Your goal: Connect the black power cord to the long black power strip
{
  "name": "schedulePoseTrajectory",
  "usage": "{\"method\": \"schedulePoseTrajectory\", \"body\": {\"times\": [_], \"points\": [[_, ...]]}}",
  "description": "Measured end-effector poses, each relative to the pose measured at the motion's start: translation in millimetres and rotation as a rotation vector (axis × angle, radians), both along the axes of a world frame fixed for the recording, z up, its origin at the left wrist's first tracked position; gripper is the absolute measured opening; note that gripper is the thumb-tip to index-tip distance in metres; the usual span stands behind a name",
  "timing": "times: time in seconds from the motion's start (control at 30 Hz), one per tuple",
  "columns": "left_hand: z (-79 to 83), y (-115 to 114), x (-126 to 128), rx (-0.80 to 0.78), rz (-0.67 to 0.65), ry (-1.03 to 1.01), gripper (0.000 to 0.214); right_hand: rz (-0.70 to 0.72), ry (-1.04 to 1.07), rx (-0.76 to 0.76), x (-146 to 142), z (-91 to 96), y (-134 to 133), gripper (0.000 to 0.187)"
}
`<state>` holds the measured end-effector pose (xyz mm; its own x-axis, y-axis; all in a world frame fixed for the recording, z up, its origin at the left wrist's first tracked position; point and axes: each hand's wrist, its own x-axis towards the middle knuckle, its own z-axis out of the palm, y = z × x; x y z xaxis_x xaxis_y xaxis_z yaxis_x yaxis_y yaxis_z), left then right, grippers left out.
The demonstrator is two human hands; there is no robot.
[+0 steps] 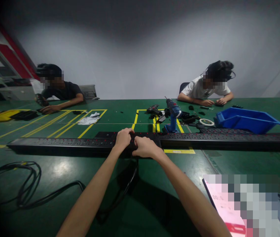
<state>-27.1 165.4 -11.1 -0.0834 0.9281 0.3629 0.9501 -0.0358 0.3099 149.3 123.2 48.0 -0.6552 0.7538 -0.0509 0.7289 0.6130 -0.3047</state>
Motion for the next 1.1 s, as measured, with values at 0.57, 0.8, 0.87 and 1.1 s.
{"method": "schedulePoseTrajectory", "body": {"times": [0.57,0.8,0.87,1.1], "points": [[8.8,-4.6,1.2,-0.072,0.003,0.025,0.031,-0.294,0.192,0.034,-34.9,4.7,87.7,0.028],[6.5,-3.9,-0.3,-0.057,-0.003,-0.005,0.031,-0.319,0.084,0.016,-44.5,7.1,94.3,0.033],[6.2,-4.1,-0.7,-0.059,-0.001,0.016,0.032,-0.321,0.059,-0.006,-47.2,9.1,95.5,0.036],[3.5,-1.5,-2.7,-0.086,0.024,0.054,0.03,-0.367,0.021,-0.009,-63.8,11.2,93.7,0.047]]}}
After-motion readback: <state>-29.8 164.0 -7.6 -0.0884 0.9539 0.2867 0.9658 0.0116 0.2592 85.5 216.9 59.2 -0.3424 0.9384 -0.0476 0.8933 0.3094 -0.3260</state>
